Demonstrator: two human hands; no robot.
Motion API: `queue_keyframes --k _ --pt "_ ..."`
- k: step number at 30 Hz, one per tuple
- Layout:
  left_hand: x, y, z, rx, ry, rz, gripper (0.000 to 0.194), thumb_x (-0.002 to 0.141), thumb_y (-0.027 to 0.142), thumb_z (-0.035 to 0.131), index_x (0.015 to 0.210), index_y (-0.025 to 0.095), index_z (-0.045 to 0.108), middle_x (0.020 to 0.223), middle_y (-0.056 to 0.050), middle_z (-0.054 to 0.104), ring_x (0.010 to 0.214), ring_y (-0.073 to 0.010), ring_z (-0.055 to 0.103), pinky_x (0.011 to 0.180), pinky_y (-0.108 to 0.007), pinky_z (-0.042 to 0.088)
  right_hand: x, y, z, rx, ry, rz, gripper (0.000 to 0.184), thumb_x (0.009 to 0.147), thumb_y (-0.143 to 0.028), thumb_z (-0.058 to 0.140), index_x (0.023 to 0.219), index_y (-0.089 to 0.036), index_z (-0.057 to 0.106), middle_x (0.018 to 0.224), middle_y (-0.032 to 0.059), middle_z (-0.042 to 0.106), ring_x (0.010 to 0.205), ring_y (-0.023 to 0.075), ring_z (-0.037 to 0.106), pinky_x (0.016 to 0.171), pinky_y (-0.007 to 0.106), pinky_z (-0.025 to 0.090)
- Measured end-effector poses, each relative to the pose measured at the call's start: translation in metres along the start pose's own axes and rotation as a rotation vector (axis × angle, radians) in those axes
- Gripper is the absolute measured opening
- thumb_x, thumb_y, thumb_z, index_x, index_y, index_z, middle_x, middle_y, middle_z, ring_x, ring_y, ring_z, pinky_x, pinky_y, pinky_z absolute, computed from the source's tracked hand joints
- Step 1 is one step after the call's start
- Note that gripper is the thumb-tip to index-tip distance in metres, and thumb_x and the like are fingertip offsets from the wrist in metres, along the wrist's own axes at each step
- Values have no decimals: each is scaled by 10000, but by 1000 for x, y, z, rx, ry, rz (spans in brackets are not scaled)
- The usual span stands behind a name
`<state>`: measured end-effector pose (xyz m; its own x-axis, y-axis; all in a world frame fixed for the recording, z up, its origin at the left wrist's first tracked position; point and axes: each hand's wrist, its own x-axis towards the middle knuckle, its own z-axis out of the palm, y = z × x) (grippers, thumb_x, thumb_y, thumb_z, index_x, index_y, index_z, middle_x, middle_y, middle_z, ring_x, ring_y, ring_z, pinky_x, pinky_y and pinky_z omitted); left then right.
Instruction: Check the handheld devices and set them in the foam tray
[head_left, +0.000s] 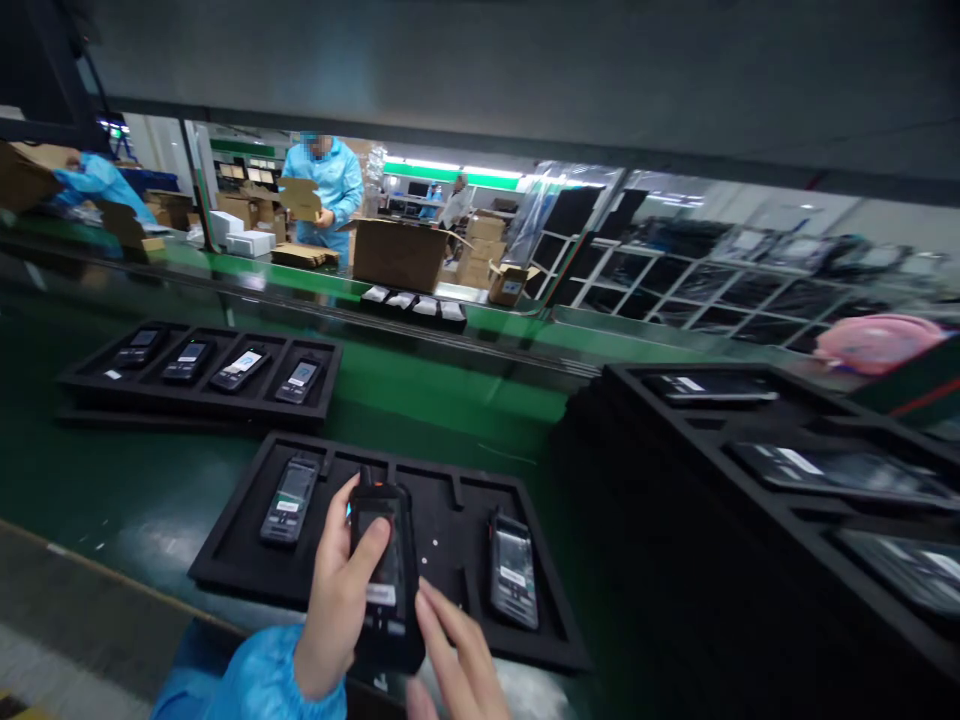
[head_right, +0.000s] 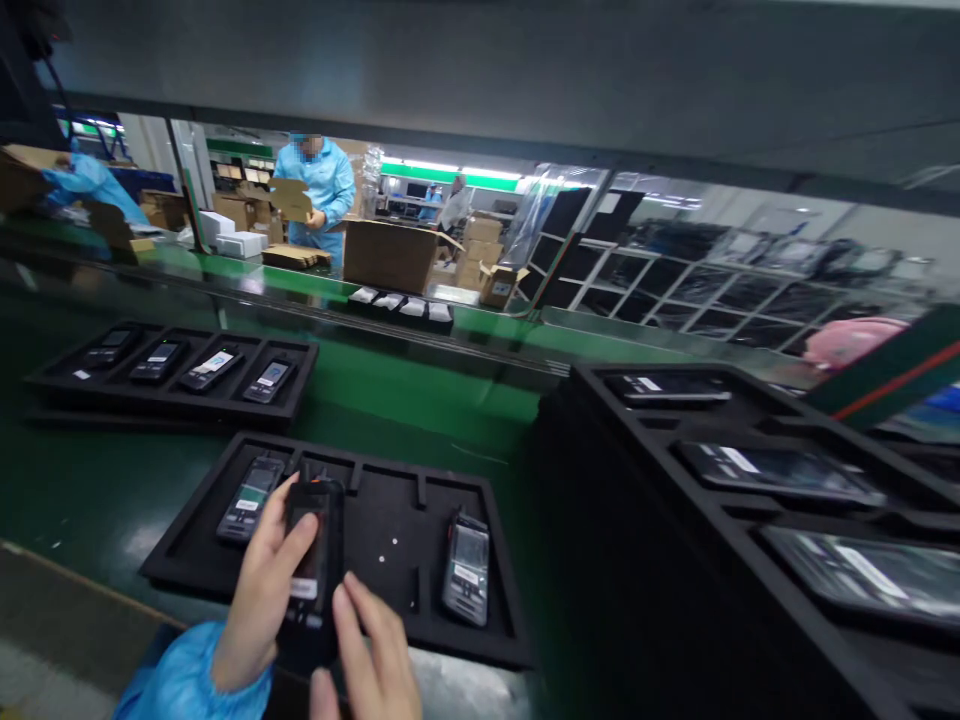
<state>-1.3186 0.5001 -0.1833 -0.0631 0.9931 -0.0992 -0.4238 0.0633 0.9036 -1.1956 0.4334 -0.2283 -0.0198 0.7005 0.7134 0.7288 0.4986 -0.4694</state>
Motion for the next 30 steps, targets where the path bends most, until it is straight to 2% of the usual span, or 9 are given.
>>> queue_keyframes --k 3,6,13,17,19,21,24,26,30 --pt "35 -32 15 222 -116 41 545 853 466 552 1321 237 391 1380 -69 470 1279 -196 432 1055 -288 359 4 49 -20 -265 -32 217 496 990 -401 380 1446 -221 304 1271 97 531 1102 254 554 881 360 507" --pt "56 -67 27 326 -177 7 615 847 419 551 1370 158 357 1398 -139 438 1320 -231 381 1106 -344 280 0 93 -31 -602 -45 488 750 955 -598 278 1456 -42 226 973 144 642 849 298 601 662 370 521" --pt "54 -97 27 521 -244 22 674 810 277 546 1414 73 328 1270 -239 534 1209 -341 491 1029 -468 343 -5 130 -7 -959 -111 343 678 941 -475 248 1301 75 414 859 204 616 726 337 590 580 411 478" --pt "49 -90 22 599 -177 212 624 817 262 533 1405 127 370 1461 -165 329 1386 -303 214 1137 -465 149 4 140 -15 -799 -154 539 641 844 -436 383 1304 7 440 762 156 645 688 326 620 575 403 490" --pt "45 -87 19 575 -203 225 576 850 308 501 1400 185 384 1456 -123 329 1345 -271 296 1106 -422 266 9 135 -21 -661 -116 621 644 813 -466 460 1302 -46 459 767 140 652 690 317 633 577 394 505" --pt "38 -84 17 496 -269 131 582 858 386 496 1393 182 393 1341 -155 439 1111 -259 526 869 -371 490 13 120 -22 -565 -8 601 644 795 -485 513 1299 -89 462 833 136 648 747 316 639 627 399 523" --pt "24 -77 16 325 -334 -51 707 784 503 596 1368 143 428 1162 -178 554 794 -228 604 551 -310 519 22 79 -9 -455 187 442 650 796 -488 528 1321 -123 419 973 134 613 868 316 617 701 402 537" --pt "14 -65 17 158 -356 -72 721 731 521 670 1325 158 484 1169 -158 583 907 -250 613 720 -336 546 28 47 5 -368 199 337 627 836 -477 517 1343 -133 389 1002 132 596 884 306 603 706 397 542" --pt "-3 -23 11 -46 -218 -54 656 702 464 737 1264 193 534 1235 -113 588 1192 -275 506 1053 -347 373 30 -2 19 -169 141 113 487 919 -345 449 1370 -179 371 1194 156 540 1051 321 556 816 450 520"
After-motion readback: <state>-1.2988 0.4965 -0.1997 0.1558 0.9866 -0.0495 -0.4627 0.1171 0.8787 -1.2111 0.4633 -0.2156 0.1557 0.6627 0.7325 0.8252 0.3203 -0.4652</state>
